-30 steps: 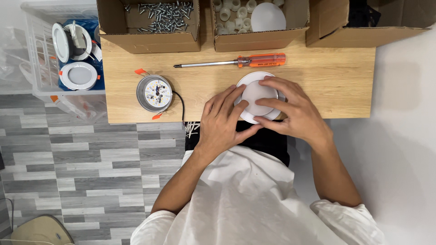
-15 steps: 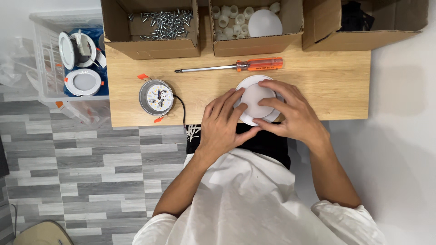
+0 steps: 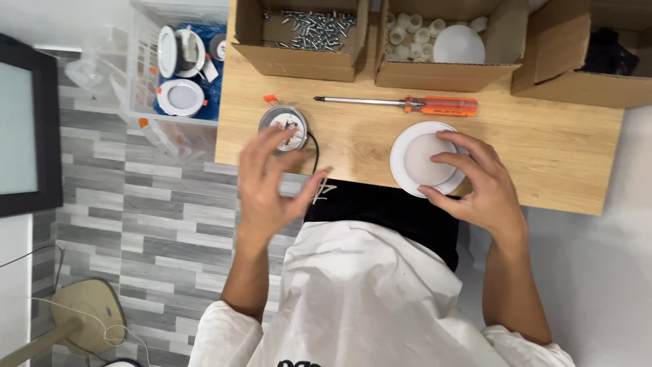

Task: The person assembles multiple recessed LED light fixtures by hand. They place a diffuser into a trim ring, insert the LED module, and secure the components together, repeating the process for several units and placing the finished fixtures into a plastic bin.

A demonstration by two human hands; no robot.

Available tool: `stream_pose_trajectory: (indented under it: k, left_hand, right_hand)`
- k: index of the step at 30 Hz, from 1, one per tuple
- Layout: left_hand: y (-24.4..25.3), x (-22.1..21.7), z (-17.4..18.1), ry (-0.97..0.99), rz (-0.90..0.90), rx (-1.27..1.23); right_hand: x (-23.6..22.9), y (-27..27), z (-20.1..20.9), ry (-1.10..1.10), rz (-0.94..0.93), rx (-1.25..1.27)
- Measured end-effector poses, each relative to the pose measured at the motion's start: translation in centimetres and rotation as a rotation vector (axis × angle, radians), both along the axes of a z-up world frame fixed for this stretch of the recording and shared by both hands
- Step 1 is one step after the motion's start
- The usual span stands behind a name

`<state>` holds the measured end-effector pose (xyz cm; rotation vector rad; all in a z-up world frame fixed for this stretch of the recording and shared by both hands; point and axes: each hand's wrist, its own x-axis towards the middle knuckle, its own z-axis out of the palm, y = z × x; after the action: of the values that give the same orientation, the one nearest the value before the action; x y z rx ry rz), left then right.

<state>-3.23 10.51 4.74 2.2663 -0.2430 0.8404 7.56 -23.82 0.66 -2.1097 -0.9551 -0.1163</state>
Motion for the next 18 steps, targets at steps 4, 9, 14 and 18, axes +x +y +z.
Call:
stream_pose_trajectory:
  k: [4,9,14,18]
  left_hand:
    - [3.0,-0.5,-0.8,0.125,0.123,0.185]
    - [3.6,-0.4,-1.9,0.145,0.086,0.105]
    - [2.7,-0.4,-1.1,0.09,-0.043,-0.184]
    - [-0.2,0.0,-1.7,0.126,-0.27,-0.497]
  right_hand:
    - [-0.2,0.1,0.2,0.014,-0.027,0.008]
    - [-0.4,0.0,0.4,0.01,-0.03,0.006]
    - [-0.5,-0.3,0.3,0.07,-0.041,0.118]
    - [-0.4,0.0,2.4,0.047,0.014,0.218]
